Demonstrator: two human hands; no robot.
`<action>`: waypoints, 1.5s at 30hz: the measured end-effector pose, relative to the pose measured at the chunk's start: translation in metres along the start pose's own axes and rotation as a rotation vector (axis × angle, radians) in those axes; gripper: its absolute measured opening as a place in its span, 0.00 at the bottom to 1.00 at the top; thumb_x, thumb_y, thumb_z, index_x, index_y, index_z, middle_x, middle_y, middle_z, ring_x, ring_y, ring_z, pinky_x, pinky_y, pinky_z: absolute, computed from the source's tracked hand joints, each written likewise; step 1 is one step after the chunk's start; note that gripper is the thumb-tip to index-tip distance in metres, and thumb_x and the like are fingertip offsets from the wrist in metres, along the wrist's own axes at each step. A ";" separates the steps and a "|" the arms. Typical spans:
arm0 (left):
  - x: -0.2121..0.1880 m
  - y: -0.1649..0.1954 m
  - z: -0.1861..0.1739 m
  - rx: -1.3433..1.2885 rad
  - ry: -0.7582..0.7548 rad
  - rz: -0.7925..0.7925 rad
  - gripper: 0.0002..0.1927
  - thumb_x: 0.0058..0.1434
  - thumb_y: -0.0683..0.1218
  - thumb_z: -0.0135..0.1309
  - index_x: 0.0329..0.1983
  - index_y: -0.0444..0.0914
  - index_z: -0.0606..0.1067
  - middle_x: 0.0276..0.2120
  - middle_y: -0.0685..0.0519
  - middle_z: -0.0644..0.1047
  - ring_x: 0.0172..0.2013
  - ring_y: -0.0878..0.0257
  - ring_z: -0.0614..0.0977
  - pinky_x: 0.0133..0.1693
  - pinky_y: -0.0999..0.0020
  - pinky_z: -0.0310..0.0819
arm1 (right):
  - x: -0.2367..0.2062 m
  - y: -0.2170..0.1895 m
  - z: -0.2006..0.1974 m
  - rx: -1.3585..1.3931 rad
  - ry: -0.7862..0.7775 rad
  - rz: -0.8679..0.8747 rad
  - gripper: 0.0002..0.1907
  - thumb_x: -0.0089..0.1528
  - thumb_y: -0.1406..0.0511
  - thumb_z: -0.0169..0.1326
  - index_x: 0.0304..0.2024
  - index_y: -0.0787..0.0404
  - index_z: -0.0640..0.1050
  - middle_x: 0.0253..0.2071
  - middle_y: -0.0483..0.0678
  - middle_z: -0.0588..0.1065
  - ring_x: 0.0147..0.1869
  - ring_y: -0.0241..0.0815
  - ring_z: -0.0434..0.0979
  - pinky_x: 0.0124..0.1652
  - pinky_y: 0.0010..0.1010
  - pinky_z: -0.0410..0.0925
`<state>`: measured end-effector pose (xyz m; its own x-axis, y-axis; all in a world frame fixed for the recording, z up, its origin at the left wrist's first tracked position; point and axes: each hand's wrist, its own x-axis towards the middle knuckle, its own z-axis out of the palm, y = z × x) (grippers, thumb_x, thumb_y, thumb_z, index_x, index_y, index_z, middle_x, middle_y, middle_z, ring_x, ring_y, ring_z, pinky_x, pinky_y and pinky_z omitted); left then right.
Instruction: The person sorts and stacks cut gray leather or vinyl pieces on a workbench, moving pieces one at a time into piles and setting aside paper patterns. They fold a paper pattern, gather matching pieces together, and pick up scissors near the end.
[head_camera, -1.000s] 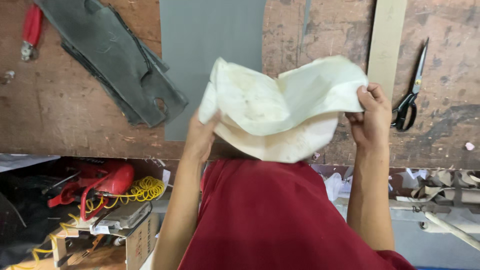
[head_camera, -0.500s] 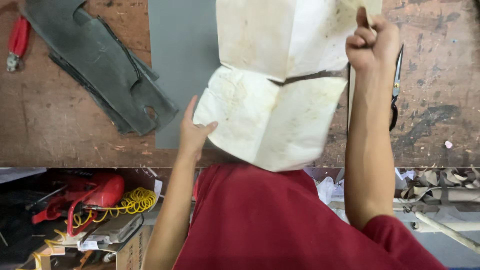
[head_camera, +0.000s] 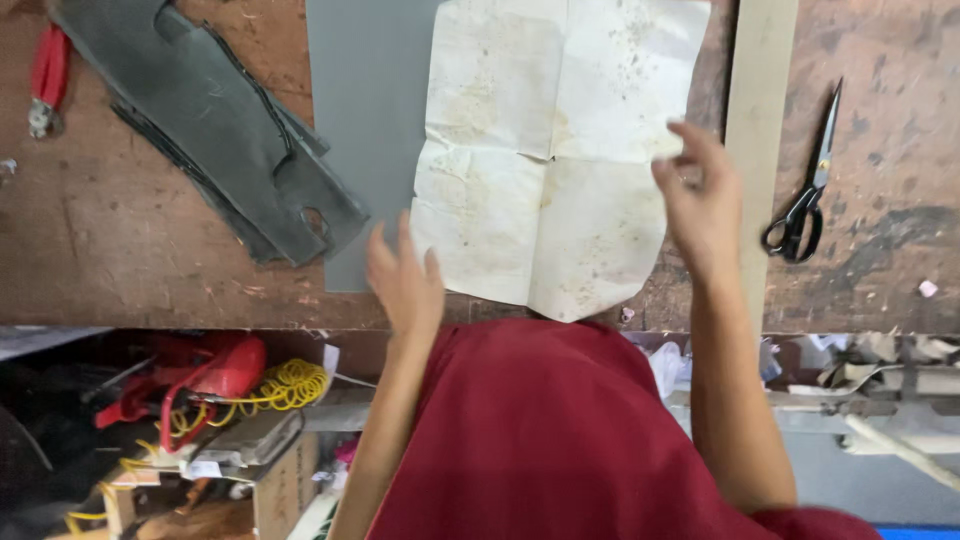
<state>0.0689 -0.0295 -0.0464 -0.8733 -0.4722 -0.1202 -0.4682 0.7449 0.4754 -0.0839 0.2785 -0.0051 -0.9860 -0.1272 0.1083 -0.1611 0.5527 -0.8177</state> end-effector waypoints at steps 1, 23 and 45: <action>0.005 0.006 0.006 0.126 0.086 0.152 0.36 0.65 0.47 0.58 0.75 0.43 0.60 0.69 0.39 0.59 0.71 0.37 0.62 0.68 0.38 0.54 | -0.012 0.003 0.006 -0.063 0.017 0.039 0.25 0.64 0.68 0.58 0.65 0.60 0.74 0.54 0.56 0.75 0.50 0.44 0.76 0.50 0.39 0.72; 0.178 0.064 0.061 -0.187 0.184 0.203 0.35 0.66 0.53 0.59 0.73 0.41 0.62 0.71 0.36 0.60 0.71 0.42 0.60 0.66 0.40 0.56 | 0.044 0.084 0.022 -0.229 0.235 0.379 0.33 0.61 0.59 0.64 0.64 0.69 0.70 0.54 0.69 0.72 0.57 0.66 0.72 0.55 0.49 0.66; 0.122 0.125 -0.240 0.076 0.133 0.211 0.11 0.71 0.42 0.52 0.53 0.32 0.75 0.43 0.43 0.81 0.36 0.54 0.84 0.39 0.56 0.76 | -0.081 0.066 0.080 0.006 -0.076 0.298 0.17 0.62 0.66 0.58 0.53 0.61 0.79 0.44 0.54 0.79 0.46 0.47 0.78 0.48 0.37 0.71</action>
<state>-0.0641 -0.1077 0.2074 -0.9297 -0.3564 0.0930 -0.2902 0.8644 0.4106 -0.0108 0.2600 -0.1131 -0.9835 -0.0218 -0.1797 0.1354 0.5702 -0.8103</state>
